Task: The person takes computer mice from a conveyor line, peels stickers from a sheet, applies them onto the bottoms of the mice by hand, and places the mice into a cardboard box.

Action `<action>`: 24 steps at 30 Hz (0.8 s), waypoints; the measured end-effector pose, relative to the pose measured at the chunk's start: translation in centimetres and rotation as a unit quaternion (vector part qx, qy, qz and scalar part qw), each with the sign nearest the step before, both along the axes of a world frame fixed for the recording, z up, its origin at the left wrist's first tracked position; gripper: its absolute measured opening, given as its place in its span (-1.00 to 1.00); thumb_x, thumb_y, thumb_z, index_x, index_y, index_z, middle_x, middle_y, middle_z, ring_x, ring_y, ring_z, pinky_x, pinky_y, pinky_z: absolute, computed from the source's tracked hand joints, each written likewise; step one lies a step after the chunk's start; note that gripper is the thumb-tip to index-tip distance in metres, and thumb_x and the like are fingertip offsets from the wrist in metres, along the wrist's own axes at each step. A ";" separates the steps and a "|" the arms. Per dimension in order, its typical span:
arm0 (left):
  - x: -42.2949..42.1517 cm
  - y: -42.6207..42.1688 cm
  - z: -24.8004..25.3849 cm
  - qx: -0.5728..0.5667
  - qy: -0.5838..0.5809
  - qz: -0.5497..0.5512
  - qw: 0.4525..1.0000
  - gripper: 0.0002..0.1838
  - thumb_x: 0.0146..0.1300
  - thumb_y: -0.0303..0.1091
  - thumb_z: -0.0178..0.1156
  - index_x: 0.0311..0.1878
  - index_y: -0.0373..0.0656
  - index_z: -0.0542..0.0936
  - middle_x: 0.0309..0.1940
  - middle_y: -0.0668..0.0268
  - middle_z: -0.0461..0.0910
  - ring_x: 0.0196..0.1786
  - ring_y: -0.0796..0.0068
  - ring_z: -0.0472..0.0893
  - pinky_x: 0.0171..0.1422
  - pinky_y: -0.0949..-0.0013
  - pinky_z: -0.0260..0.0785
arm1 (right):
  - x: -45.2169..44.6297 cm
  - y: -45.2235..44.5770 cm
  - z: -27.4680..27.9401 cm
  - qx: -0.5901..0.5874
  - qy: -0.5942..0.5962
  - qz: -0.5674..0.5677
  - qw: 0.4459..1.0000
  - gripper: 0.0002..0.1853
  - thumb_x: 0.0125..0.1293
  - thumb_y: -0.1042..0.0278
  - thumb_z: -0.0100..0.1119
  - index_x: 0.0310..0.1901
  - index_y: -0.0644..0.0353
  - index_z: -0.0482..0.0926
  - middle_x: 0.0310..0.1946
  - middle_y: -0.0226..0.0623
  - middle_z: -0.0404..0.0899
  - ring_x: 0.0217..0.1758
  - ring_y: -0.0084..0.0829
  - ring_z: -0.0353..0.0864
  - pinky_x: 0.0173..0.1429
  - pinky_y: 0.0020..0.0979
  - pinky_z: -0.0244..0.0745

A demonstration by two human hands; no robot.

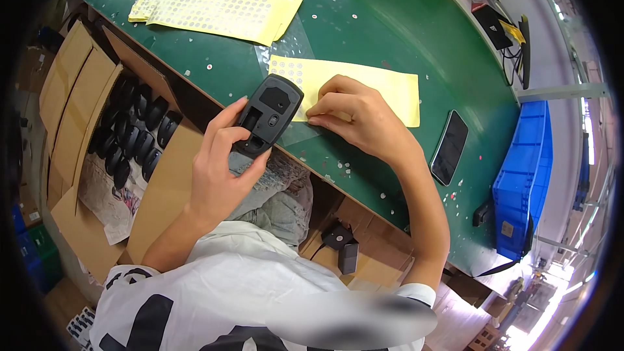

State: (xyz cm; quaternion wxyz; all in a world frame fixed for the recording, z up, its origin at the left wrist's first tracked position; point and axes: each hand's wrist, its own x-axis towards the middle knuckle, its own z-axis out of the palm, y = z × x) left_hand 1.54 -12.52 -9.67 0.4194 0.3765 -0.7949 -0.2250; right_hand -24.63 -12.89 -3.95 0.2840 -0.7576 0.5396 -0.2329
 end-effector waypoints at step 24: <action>-0.1 0.0 1.7 -0.040 -0.097 -0.006 0.994 -0.61 -0.02 -0.56 0.45 -0.11 -0.20 0.53 0.37 0.06 0.51 -0.06 0.23 0.69 -0.08 0.35 0.58 | 0.8 0.6 0.3 -0.001 0.022 -0.010 1.000 -0.90 0.21 0.58 0.46 -0.25 0.21 0.74 -0.13 -0.35 0.60 -0.17 -0.39 0.58 -0.13 -0.42 0.48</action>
